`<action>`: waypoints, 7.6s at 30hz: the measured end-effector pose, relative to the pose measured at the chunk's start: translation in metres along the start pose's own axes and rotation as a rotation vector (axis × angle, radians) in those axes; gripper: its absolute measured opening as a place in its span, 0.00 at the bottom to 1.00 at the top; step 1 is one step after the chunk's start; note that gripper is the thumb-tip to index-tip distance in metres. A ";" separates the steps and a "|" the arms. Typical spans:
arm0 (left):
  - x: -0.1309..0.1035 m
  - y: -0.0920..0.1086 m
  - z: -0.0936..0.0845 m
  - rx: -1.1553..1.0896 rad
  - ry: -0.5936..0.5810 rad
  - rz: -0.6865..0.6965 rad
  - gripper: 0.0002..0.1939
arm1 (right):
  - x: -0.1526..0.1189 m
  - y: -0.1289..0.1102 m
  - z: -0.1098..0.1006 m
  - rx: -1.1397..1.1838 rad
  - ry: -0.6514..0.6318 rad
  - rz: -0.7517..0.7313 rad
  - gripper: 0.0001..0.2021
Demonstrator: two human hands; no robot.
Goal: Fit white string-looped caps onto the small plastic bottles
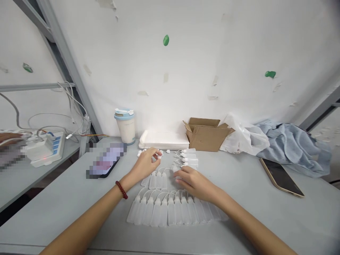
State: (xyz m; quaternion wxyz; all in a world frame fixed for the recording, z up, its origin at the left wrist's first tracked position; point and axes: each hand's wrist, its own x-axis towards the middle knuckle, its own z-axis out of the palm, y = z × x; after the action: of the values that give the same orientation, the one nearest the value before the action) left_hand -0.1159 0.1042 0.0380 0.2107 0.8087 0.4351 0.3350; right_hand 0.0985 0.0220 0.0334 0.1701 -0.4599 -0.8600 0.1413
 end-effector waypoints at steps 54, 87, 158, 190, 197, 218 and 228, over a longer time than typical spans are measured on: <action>-0.017 0.040 0.014 -0.723 -0.243 -0.164 0.09 | 0.004 0.001 -0.011 1.050 0.003 0.237 0.13; -0.017 0.043 0.000 -0.572 -0.514 -0.171 0.14 | 0.001 0.000 -0.020 1.023 -0.016 0.200 0.12; -0.037 0.036 0.026 0.139 -0.133 0.483 0.16 | 0.003 -0.014 -0.018 1.156 -0.008 0.396 0.18; -0.035 0.043 0.024 0.083 -0.063 0.445 0.14 | 0.002 -0.002 -0.012 1.100 0.087 0.275 0.17; -0.011 0.017 -0.005 0.388 -0.130 0.159 0.12 | 0.009 0.026 -0.023 0.829 0.459 0.407 0.15; 0.009 -0.057 -0.013 0.660 -0.218 -0.016 0.15 | 0.013 0.081 -0.006 0.265 0.536 0.386 0.19; 0.010 -0.051 -0.016 0.607 -0.209 -0.040 0.18 | 0.012 0.082 -0.022 0.275 0.653 0.382 0.14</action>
State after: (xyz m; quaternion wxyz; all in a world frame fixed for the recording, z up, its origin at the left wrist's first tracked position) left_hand -0.1520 0.1410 0.0199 0.0099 0.8560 0.5070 0.1009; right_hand 0.1622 0.0777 0.0222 0.4652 -0.6052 -0.6327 0.1306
